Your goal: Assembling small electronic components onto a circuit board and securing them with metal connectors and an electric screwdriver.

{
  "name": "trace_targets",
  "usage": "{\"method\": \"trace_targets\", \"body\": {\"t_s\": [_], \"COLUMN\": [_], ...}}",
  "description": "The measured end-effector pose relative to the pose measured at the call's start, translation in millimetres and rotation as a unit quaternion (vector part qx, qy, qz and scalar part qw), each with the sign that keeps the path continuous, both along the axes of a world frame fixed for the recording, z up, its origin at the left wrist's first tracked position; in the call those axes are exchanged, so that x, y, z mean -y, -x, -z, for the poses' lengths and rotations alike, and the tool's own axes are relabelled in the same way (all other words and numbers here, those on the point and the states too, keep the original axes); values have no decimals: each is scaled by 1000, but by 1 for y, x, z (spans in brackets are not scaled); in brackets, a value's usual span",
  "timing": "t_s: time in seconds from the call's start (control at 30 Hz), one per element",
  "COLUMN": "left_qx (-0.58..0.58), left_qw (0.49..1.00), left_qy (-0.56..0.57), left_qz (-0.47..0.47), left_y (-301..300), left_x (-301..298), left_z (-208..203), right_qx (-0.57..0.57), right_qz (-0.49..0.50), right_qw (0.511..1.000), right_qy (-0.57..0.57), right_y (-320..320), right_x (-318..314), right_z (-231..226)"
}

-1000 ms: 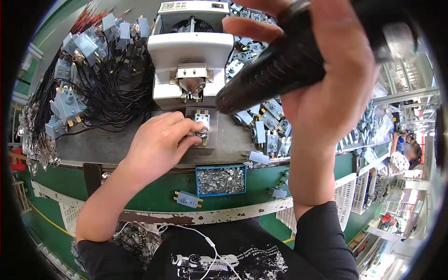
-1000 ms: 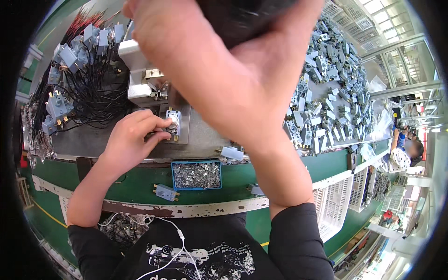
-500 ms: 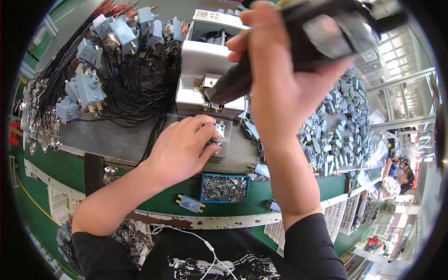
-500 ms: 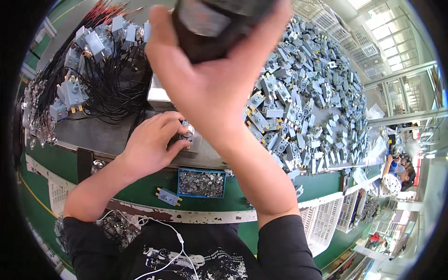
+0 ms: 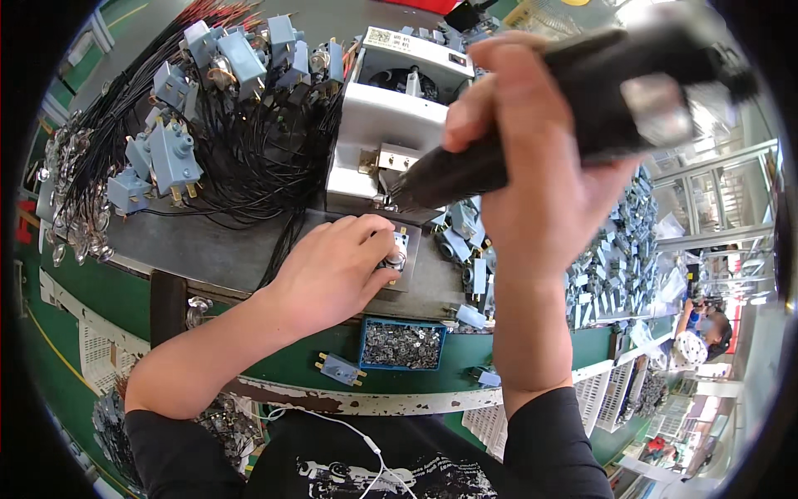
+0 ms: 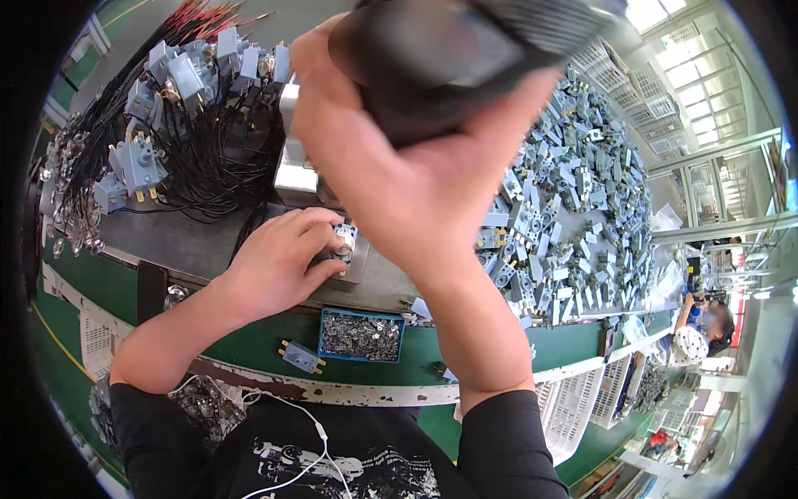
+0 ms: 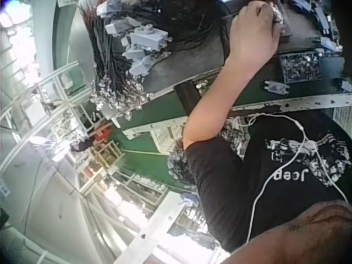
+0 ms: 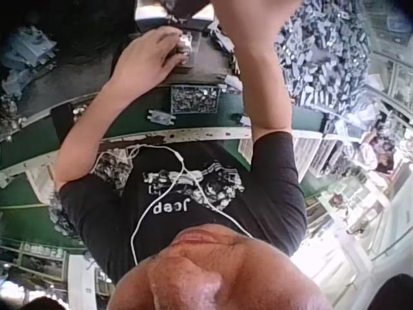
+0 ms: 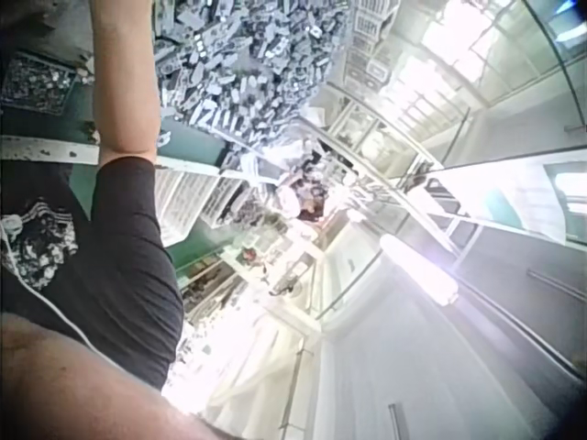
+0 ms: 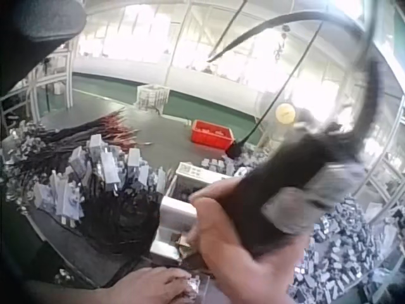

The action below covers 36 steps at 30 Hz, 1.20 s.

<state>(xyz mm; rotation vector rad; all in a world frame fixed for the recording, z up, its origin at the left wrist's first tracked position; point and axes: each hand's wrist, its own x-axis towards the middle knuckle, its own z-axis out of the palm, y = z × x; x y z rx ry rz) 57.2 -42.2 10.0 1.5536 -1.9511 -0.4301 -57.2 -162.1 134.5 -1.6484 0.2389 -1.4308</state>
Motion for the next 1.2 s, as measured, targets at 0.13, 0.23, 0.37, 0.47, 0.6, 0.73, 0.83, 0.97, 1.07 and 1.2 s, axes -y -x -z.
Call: {"method": "trace_targets", "body": {"t_s": [0.13, 0.23, 0.37, 0.47, 0.6, 0.73, 0.83, 0.97, 1.07, 1.2], "left_qx": [0, 10, -1, -10, -3, 2, 2, 3, 4, -1], "left_qw": [1000, 1000, 1000, 1000, 1000, 1000, 1000, 999, 999, 999], "left_qy": [10, 4, -15, -11, -20, -4, -18, 50, 41, 38], "left_qz": [6, 6, -1, -1, 0, -1, -2, 3, 5, 9], "left_y": [1, 2, 2, -2, 1, 1, -1, 2, 0, -2], "left_x": [1, -1, 2, -1, 0, 1, -1, 0, -1, -3], "left_z": [0, -2, -2, 0, -1, 0, 3, 4, 7, 10], "right_qx": [125, 181, 190, -77, 67, 27, 103, 88, 47, -25], "right_qz": [10, 117, 251, 121, -9, -41, 13, -5, -41, 16], "right_qw": [985, 964, 943, 989, 998, 999, 993, 995, 997, 1000], "right_qy": [122, 154, 109, -34, -19, 4, 56, 51, 52, 4], "right_y": [4, -12, -24, 21, -1, -8, -38, -36, -33, -5], "right_x": [34, 37, 25, -1, 20, 26, 11, 6, 9, -3], "right_z": [-13, -13, -18, -39, 14, 20, 31, 25, 23, 12]}}
